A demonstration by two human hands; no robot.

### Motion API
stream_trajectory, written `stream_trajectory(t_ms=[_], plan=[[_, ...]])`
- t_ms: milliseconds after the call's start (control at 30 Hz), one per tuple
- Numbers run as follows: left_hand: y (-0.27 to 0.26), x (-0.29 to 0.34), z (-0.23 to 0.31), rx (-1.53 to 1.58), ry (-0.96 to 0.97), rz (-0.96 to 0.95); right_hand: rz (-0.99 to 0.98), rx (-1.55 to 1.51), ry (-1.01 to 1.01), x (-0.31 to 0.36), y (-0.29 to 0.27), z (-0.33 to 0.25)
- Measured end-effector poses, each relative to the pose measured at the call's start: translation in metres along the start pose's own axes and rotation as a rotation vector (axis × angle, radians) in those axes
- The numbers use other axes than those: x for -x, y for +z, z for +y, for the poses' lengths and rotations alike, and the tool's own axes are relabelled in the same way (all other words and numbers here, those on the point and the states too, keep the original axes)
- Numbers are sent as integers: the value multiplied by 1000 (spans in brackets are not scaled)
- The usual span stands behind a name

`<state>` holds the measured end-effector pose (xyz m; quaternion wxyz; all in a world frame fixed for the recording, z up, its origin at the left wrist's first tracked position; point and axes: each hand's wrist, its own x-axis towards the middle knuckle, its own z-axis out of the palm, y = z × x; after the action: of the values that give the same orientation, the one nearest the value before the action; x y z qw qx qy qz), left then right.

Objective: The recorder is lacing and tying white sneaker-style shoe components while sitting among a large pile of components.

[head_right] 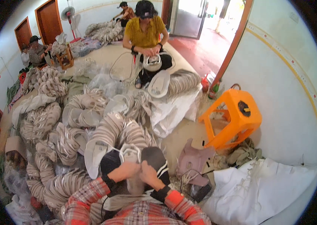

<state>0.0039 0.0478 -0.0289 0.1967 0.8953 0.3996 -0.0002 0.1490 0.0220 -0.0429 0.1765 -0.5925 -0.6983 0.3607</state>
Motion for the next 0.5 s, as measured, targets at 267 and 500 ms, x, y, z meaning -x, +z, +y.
stream_trajectory(t_ms=[267,500], plan=[[-91,27,-38,-125,-302,358,173,283,-485,19,-44,-14],[-39,85,-36,1349,-577,121,-56,680,-545,29,-24,-22]])
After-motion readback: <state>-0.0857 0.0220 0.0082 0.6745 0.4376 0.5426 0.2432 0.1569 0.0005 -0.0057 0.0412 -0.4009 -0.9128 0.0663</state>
